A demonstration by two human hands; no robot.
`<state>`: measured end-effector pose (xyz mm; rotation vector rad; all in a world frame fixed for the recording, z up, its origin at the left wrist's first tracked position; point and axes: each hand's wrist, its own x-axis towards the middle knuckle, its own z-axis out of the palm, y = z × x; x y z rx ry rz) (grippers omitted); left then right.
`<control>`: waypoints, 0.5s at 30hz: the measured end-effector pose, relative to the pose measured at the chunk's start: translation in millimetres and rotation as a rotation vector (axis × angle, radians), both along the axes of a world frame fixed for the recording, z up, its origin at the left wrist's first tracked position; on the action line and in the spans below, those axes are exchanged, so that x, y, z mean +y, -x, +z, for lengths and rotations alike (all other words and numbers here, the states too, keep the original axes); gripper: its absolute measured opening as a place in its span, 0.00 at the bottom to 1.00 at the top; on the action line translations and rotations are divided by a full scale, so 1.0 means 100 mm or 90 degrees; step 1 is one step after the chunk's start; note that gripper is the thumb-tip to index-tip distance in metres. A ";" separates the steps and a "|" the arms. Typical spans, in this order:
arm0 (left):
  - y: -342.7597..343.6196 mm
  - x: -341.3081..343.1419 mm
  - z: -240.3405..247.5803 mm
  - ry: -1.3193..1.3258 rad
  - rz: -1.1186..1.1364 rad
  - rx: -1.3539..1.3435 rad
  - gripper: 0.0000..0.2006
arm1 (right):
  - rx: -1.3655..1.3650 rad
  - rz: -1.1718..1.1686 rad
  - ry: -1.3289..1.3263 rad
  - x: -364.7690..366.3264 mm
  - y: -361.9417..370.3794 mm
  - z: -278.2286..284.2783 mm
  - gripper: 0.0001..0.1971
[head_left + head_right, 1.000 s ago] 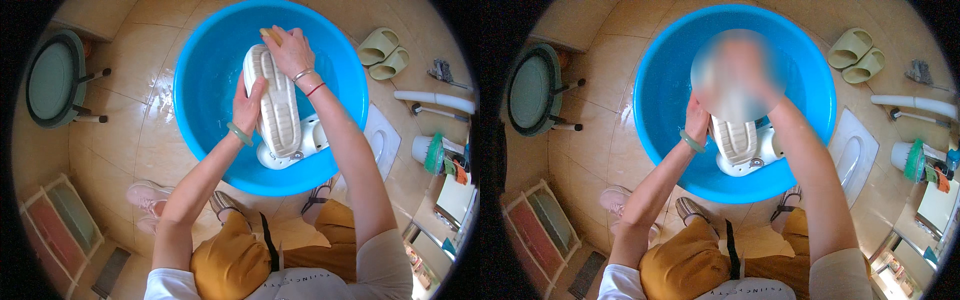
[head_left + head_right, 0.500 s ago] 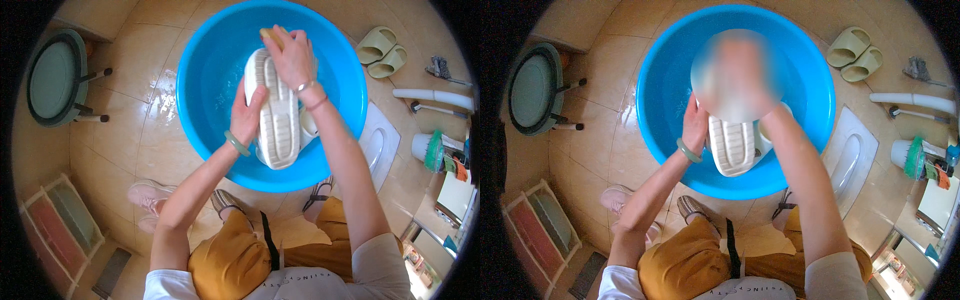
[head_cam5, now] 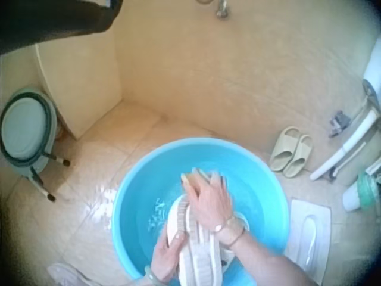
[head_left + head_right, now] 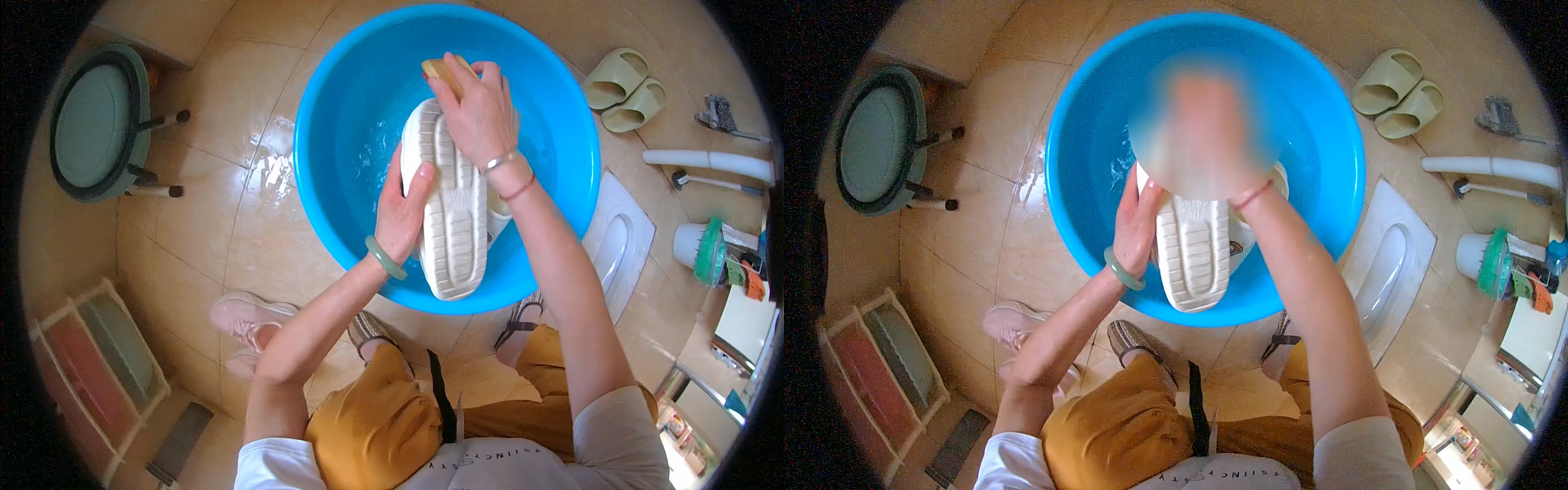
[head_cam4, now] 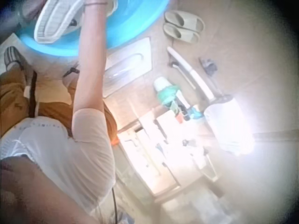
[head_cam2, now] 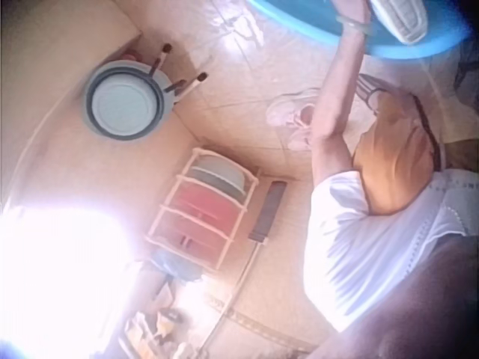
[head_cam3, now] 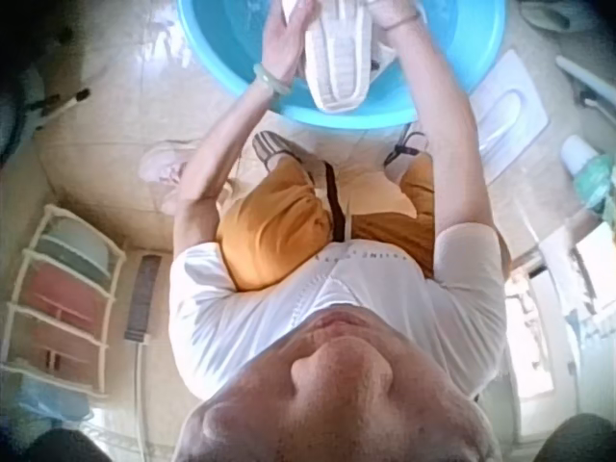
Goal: The person scrubs a pair of white clogs and a pair of pink sneakers in a blue basin filled with water using a sponge. They clean the exterior and interior of the clogs first, then proceed to scrub the sneakers, rinsing them in the water.
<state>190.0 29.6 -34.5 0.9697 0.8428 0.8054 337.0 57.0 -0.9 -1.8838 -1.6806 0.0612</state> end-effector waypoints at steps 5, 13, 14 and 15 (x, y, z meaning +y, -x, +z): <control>0.11 0.09 -0.17 0.005 0.040 -0.005 0.27 | -0.031 -0.054 0.061 -0.19 0.15 0.05 0.22; 0.08 -0.03 -0.07 0.053 0.037 -0.037 0.25 | -0.019 -0.056 0.049 -0.09 0.10 -0.11 0.23; 0.06 -0.07 -0.19 -0.002 0.014 0.040 0.27 | -0.021 -0.094 0.059 0.05 0.02 -0.14 0.22; 0.04 -0.09 -0.15 0.020 0.012 0.006 0.27 | -0.019 -0.097 0.069 0.09 0.00 -0.14 0.22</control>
